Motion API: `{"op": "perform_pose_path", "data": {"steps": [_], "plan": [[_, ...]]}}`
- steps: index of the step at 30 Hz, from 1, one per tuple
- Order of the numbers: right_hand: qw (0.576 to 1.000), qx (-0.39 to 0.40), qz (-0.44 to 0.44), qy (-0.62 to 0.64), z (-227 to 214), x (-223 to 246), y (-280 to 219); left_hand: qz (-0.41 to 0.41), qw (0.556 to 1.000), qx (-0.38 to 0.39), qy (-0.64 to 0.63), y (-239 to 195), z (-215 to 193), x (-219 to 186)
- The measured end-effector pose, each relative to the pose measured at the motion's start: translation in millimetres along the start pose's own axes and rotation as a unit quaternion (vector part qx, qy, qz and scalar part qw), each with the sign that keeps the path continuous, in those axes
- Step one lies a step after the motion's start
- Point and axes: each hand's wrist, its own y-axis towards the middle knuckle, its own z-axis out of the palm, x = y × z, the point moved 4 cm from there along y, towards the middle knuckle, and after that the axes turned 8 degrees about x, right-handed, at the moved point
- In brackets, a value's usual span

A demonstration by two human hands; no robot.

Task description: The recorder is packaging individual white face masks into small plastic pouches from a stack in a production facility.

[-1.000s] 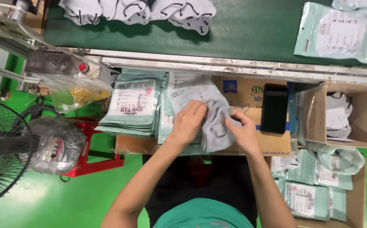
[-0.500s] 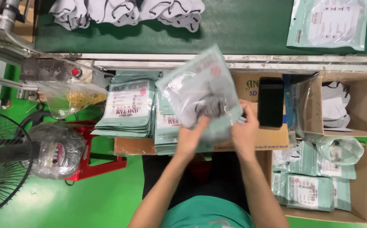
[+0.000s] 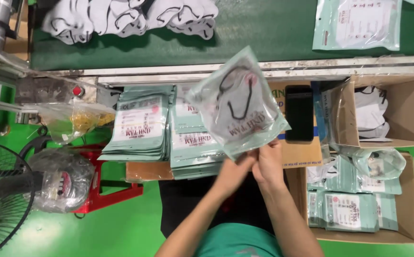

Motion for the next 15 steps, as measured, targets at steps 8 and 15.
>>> {"op": "perform_pose_path", "data": {"steps": [8, 15], "plan": [[0.879, 0.02, -0.127, -0.459, 61.8, 104.5, -38.6, 0.291, 0.853, 0.012, 0.433, -17.4, 31.0, -252.0], [0.82, 0.05, -0.277, -0.497, 94.5, 143.1, -55.2, 0.201, 0.926, -0.042, 0.317, -4.0, -4.7, -182.3]]}}
